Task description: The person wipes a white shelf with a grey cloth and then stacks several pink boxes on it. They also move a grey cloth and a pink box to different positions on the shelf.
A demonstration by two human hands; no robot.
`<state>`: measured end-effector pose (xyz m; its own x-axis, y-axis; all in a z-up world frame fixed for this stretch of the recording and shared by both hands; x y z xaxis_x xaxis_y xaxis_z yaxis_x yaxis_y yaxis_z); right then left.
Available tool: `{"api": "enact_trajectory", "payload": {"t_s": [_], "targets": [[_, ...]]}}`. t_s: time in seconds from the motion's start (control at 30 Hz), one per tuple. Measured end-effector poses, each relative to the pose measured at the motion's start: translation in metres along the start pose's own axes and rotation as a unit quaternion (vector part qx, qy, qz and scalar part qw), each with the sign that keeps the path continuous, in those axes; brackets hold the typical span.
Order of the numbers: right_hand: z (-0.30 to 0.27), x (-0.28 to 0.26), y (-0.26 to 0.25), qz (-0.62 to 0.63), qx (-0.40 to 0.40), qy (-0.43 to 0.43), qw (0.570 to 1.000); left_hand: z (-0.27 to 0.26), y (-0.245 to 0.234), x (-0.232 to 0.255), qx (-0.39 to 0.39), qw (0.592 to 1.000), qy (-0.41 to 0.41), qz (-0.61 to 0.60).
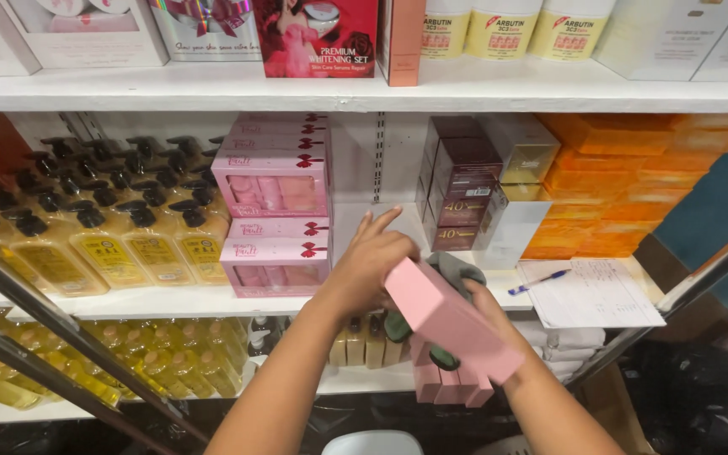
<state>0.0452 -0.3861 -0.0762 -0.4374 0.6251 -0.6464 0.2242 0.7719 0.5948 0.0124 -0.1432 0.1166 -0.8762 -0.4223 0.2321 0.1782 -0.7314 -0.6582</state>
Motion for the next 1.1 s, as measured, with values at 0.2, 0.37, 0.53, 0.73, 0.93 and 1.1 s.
{"api": "enact_trajectory", "payload": {"t_s": [0.2, 0.37, 0.53, 0.73, 0.93, 1.1], "targets": [[0.043, -0.030, -0.055, 0.042, -0.023, -0.101, 0.994, -0.009, 0.011, -0.015, 0.170, 0.939, -0.280, -0.106], [-0.019, -0.062, -0.019, 0.056, -0.016, -0.237, 0.970, -0.024, 0.022, -0.031, 0.290, 0.862, -0.392, -0.142], [-0.098, -0.076, 0.062, -0.120, -0.021, -0.421, 0.899, -0.037, 0.039, -0.033, 0.291, 0.857, -0.414, -0.097], [-0.162, -0.066, 0.145, -0.484, -0.011, -0.738, 0.469, -0.041, 0.054, -0.017, 0.212, 0.877, -0.431, 0.008], [-0.123, -0.083, 0.105, -0.502, -0.014, -0.678, 0.537, -0.033, 0.030, -0.006, 0.201, 0.893, -0.404, 0.007], [-0.041, -0.091, 0.019, -0.480, 0.102, -0.622, 0.610, -0.031, 0.012, -0.022, 0.240, 0.878, -0.414, 0.014]]}}
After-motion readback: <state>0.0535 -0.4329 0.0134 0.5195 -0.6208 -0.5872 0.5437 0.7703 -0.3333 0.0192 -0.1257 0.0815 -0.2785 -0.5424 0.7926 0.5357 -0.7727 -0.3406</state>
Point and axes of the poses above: each hand's wrist, its own z-axis towards the middle knuckle, its own y-axis out of the palm, x = y × z, the point moved 4 cm from there along z, towards the middle knuckle, and after that the axes turned 6 degrees about x, right-handed, at the moved point
